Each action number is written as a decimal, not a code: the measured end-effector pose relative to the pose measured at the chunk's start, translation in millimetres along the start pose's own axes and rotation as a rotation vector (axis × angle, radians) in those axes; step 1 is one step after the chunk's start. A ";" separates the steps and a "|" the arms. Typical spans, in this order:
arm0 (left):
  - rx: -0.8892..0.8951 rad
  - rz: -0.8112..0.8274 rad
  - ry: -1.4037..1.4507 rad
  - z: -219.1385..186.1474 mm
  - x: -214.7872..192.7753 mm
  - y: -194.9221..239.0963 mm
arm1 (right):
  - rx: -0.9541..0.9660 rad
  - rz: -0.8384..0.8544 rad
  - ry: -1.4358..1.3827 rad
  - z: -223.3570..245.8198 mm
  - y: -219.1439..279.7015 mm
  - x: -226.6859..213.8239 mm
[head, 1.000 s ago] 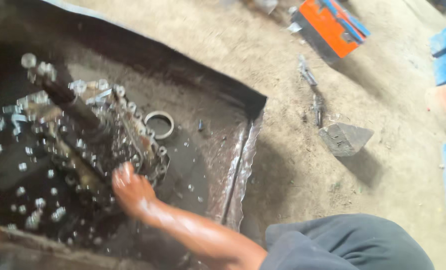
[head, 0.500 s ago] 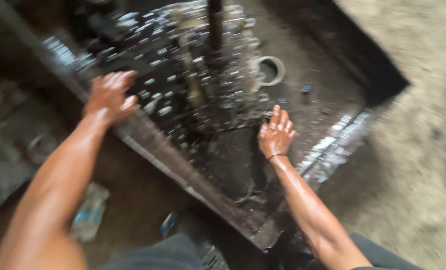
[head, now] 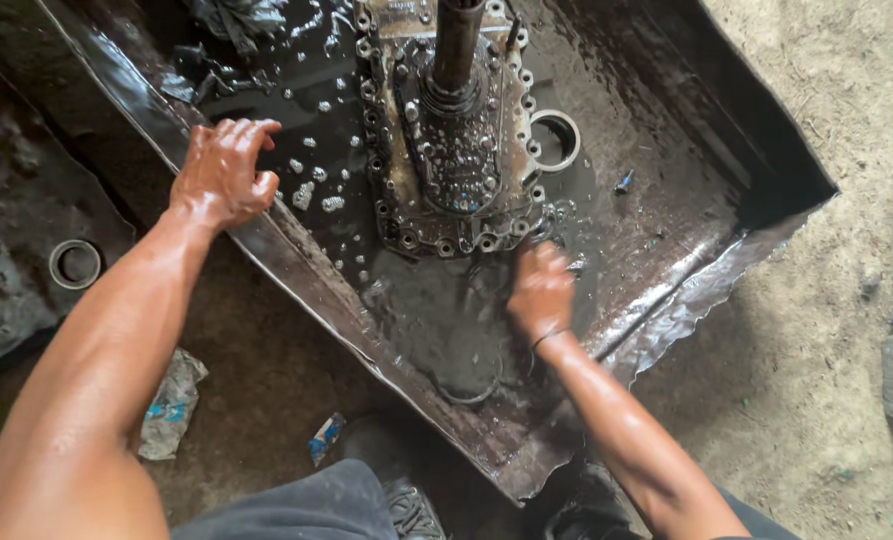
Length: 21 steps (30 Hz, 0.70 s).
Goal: The person scrubs a large engine block submerged in a dark liquid within a metal tray using both hands. They repeatedly rub the surface and crevices of the engine block, occasionally lifting small components to clean them before placing them back into the tray.
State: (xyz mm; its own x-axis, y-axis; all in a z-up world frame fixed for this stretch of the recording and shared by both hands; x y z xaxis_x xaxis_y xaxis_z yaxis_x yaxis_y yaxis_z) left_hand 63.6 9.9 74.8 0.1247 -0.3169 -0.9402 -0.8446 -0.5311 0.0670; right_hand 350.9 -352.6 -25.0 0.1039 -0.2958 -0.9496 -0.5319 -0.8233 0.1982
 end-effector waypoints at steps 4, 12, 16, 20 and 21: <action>-0.008 -0.001 0.004 4.1 1.0 2.9 | -0.293 -0.082 -0.567 51.9 9.5 -28.5; -0.003 -0.032 0.048 2.2 -1.2 5.3 | -0.182 -0.413 -0.473 69.1 -68.7 -148.5; -0.011 -0.045 0.072 2.8 -9.1 3.4 | -0.058 -0.300 -0.402 90.7 -136.7 -152.3; 0.003 -0.068 0.111 9.1 -1.6 5.4 | -0.032 -0.211 -0.505 75.9 -181.9 -142.0; 0.010 -0.083 0.100 11.3 -3.6 4.2 | -0.069 -0.219 -0.499 75.6 -188.7 -143.8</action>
State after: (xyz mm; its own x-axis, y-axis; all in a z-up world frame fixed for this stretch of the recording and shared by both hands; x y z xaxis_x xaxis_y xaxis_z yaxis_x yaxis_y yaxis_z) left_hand 53.7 17.7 74.8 0.2449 -0.3489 -0.9046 -0.8346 -0.5508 -0.0135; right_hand 372.8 -118.1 55.8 -0.2147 0.1377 -0.9669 -0.4843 -0.8747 -0.0171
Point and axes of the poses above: each hand's wrist, its own y-axis away from the middle knuckle, its own x-axis out of the palm, z = x × y, the point moved 7 cm from there along -y, towards the middle knuckle, and after that the axes turned 13 degrees about z, right-handed, at the moved point
